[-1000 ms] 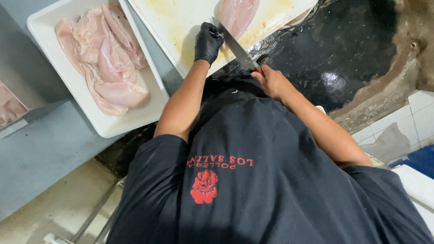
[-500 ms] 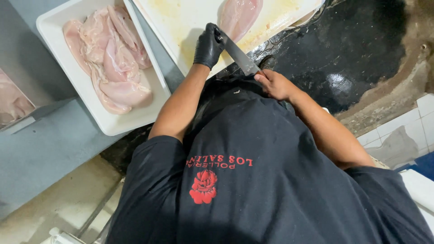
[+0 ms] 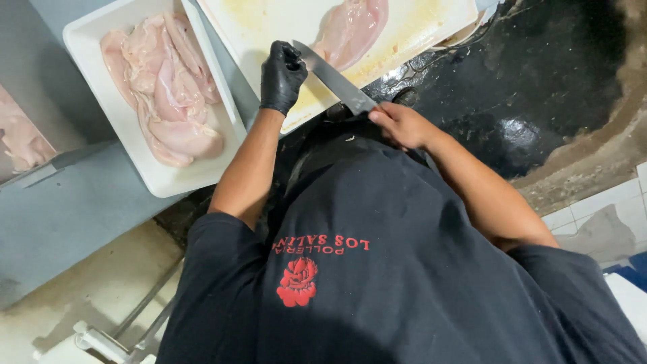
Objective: Slicing and trimming raw chicken breasts on a cutting board using a knife
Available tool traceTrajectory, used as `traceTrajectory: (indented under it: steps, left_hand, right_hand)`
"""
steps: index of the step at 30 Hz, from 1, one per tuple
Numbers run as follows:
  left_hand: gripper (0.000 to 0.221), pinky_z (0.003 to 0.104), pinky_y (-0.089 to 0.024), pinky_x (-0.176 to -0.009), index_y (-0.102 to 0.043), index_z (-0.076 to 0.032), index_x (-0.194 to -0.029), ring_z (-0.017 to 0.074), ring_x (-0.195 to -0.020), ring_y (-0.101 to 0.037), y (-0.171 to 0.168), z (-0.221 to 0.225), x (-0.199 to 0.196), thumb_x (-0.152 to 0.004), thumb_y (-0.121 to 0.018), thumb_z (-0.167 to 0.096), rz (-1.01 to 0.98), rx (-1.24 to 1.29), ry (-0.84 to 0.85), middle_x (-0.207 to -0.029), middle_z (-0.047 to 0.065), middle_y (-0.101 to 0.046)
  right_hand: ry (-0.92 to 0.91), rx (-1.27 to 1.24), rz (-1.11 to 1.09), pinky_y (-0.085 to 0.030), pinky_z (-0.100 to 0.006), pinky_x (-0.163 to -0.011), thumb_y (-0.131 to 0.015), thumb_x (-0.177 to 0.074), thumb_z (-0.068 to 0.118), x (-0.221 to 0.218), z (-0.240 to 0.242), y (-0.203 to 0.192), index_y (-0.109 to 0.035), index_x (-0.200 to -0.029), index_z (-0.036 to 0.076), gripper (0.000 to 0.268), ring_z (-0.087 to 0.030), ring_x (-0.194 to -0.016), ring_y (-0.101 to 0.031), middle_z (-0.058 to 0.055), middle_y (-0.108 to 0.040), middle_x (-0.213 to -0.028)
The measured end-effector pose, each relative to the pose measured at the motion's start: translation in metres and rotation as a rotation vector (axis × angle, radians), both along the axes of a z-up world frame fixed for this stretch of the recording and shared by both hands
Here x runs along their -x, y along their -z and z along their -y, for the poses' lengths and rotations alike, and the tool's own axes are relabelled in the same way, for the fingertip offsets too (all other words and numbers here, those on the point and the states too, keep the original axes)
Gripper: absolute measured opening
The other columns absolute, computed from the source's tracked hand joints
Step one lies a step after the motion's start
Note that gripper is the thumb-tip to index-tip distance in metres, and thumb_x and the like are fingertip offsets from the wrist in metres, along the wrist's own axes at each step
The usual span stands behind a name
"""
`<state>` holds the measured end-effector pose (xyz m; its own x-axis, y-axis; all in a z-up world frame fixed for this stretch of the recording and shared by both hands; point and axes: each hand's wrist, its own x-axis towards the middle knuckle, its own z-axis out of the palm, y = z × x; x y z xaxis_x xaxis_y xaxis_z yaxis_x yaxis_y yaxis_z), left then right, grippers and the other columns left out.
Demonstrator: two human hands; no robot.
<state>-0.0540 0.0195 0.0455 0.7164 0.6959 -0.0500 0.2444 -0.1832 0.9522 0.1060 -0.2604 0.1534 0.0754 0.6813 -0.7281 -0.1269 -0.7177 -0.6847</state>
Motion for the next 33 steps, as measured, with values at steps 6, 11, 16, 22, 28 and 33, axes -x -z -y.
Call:
traceTrajectory:
  steps: [6,11,16,22,28,33]
  left_hand:
    - [0.026,0.033,-0.056,-0.07,-0.054,-0.01,-0.104,0.0196,-0.082,-0.065,0.0,-0.008,0.007,-0.088,-0.073,-0.002,-0.231,-0.225,-0.037,-0.089,0.006,-0.068]
    - [0.027,0.029,-0.058,-0.069,-0.056,-0.011,-0.101,0.0156,-0.079,-0.066,-0.036,-0.021,0.002,-0.086,-0.07,0.007,-0.261,-0.144,-0.162,-0.089,0.005,-0.069]
    - [0.039,0.027,-0.059,-0.068,-0.055,-0.009,-0.101,0.0149,-0.076,-0.065,-0.118,-0.028,-0.022,-0.08,-0.069,0.02,0.041,-0.37,-0.292,-0.089,0.007,-0.066]
    - [0.033,0.029,-0.056,-0.07,-0.055,-0.009,-0.097,0.0156,-0.075,-0.063,-0.177,-0.007,-0.061,-0.08,-0.067,0.015,0.012,-0.453,-0.189,-0.09,0.006,-0.068]
    - [0.02,0.03,-0.053,-0.07,-0.068,-0.011,-0.101,0.0112,-0.072,-0.065,-0.234,-0.001,-0.097,-0.086,-0.071,0.003,-0.141,-0.677,-0.179,-0.082,-0.002,-0.069]
    - [0.018,0.031,-0.057,-0.078,-0.068,-0.004,-0.109,0.0184,-0.088,-0.07,-0.312,0.049,-0.157,-0.098,-0.076,0.008,0.048,-0.473,0.133,-0.107,0.011,-0.076]
  right_hand:
    - [-0.294,-0.042,0.223,-0.046,-0.042,-0.054,-0.044,-0.114,0.05,-0.018,-0.056,0.012,-0.052,-0.11,0.011,0.04,-0.023,-0.042,-0.052,-0.009,-0.063,-0.082]
    - [-0.389,0.064,-0.024,-0.04,-0.032,-0.041,-0.046,-0.114,0.043,-0.079,-0.009,-0.031,-0.049,-0.112,0.012,0.032,-0.019,-0.046,-0.044,-0.009,-0.047,-0.072]
    - [-0.478,-0.003,-0.051,-0.039,-0.034,-0.042,-0.048,-0.115,0.039,-0.133,0.015,-0.052,-0.042,-0.094,0.013,0.035,-0.019,-0.046,-0.04,-0.007,-0.044,-0.069]
    - [-0.322,-0.21,-0.152,-0.031,-0.028,-0.033,-0.042,-0.116,0.039,-0.162,0.01,-0.054,-0.038,-0.093,0.014,0.035,-0.014,-0.037,-0.037,-0.006,-0.04,-0.067]
    - [-0.58,-0.184,-0.008,-0.044,-0.032,-0.044,-0.046,-0.108,0.053,-0.124,-0.062,-0.07,-0.054,-0.132,0.014,0.047,-0.018,-0.046,-0.049,-0.008,-0.052,-0.074]
    - [-0.639,-0.34,0.138,-0.045,-0.035,-0.063,-0.044,-0.11,0.053,-0.167,0.02,-0.043,-0.049,-0.097,0.016,0.04,-0.018,-0.058,-0.056,-0.005,-0.062,-0.078]
